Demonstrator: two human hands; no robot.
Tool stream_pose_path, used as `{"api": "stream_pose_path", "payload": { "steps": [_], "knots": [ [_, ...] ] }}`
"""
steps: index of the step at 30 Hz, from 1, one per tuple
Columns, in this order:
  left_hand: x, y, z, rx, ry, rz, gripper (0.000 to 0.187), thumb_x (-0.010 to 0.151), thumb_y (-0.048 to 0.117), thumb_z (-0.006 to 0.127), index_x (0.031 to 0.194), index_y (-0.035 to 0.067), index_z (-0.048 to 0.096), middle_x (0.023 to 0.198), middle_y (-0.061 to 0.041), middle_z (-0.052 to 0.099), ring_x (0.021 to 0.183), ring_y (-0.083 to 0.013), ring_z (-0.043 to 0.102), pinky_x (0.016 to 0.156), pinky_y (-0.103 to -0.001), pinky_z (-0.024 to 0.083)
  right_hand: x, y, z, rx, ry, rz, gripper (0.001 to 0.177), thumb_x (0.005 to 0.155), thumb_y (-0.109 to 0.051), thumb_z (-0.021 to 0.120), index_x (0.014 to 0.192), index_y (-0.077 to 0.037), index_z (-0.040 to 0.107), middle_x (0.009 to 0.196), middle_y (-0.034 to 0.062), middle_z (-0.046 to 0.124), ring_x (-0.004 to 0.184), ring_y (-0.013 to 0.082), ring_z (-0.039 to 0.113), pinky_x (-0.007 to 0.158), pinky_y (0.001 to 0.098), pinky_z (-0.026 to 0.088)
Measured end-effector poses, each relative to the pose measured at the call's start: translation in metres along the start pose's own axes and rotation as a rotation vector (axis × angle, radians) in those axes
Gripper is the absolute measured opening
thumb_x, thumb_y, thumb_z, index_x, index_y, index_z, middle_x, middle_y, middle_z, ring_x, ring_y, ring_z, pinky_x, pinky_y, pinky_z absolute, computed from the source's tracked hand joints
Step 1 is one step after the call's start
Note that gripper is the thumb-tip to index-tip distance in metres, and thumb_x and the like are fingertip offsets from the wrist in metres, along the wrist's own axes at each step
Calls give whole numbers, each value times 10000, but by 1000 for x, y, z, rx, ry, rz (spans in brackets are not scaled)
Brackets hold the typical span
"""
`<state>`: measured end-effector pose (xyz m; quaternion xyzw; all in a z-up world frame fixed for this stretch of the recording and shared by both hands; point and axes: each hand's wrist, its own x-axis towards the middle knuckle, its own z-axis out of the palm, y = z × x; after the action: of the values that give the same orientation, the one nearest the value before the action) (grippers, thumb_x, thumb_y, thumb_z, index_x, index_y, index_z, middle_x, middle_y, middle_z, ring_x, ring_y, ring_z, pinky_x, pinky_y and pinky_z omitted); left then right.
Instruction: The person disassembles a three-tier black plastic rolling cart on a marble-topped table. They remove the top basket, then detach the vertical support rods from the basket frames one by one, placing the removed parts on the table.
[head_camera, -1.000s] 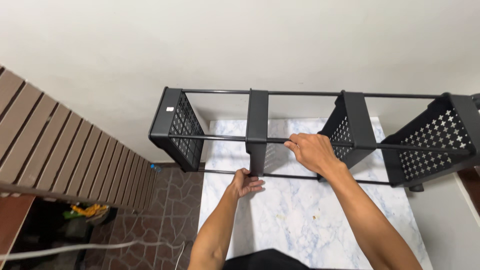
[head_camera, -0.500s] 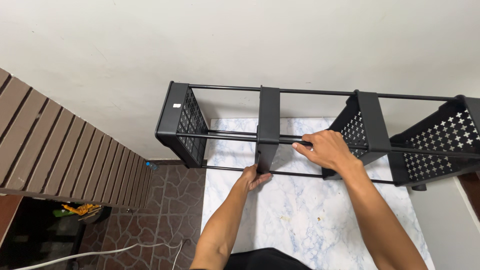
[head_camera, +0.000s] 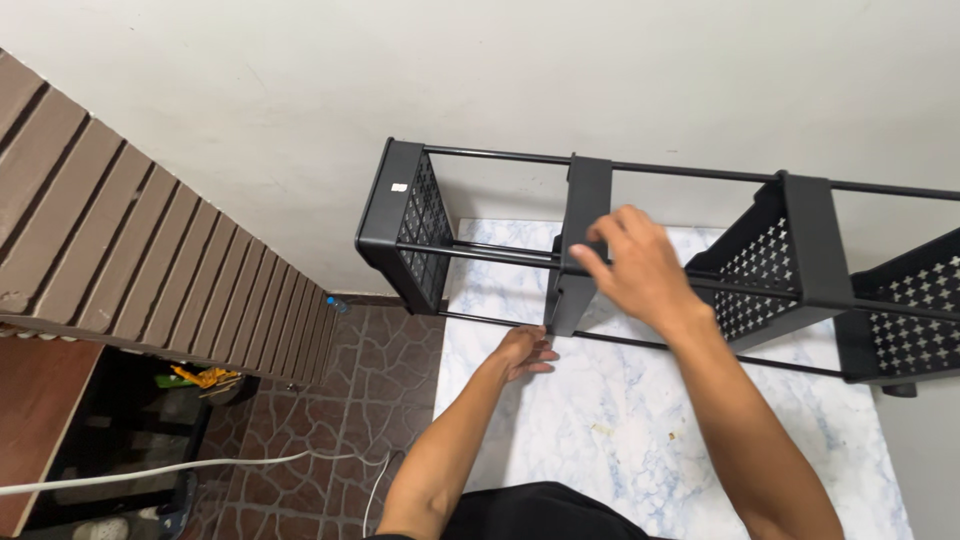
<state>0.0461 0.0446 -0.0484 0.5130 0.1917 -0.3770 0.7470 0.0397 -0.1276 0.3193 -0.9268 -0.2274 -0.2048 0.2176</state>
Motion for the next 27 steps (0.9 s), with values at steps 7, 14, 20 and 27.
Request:
{"api": "stream_pose_path", "payload": {
  "steps": [7, 14, 20, 27],
  "knots": [
    [-79, 34, -91, 79, 254, 134, 239, 1037, 233, 498, 1159, 96, 653, 1078, -40, 743, 924, -215, 700, 725, -393, 563, 34, -61, 69, 174, -79, -161, 235, 912, -281, 752, 932, -61, 673, 947, 106, 630, 923, 317, 620, 816, 476, 460],
    [-168, 119, -147, -80, 610, 619, 192, 1048, 209, 563, 960, 70, 662, 789, -86, 682, 640, -167, 518, 555, -333, 371, 77, -102, 141, 250, -186, -169, 289, 893, -277, 748, 1048, -42, 685, 987, 141, 656, 943, 367, 632, 817, 488, 501],
    [-222, 217, -137, -61, 723, 905, 178, 1006, 262, 585, 1011, 92, 636, 980, -23, 714, 869, -115, 684, 688, -273, 500, 96, -119, 171, 214, -306, -107, 306, 911, -282, 728, 1075, -26, 692, 981, 161, 711, 909, 401, 683, 757, 511, 543],
    [-197, 263, -102, 253, 802, 948, 275, 1002, 255, 659, 1134, 14, 677, 927, -108, 698, 807, -155, 603, 708, -309, 493, 100, -116, 174, 217, -381, -104, 293, 928, -309, 707, 1043, -39, 699, 922, 180, 717, 881, 405, 693, 755, 521, 549]
  ]
}}
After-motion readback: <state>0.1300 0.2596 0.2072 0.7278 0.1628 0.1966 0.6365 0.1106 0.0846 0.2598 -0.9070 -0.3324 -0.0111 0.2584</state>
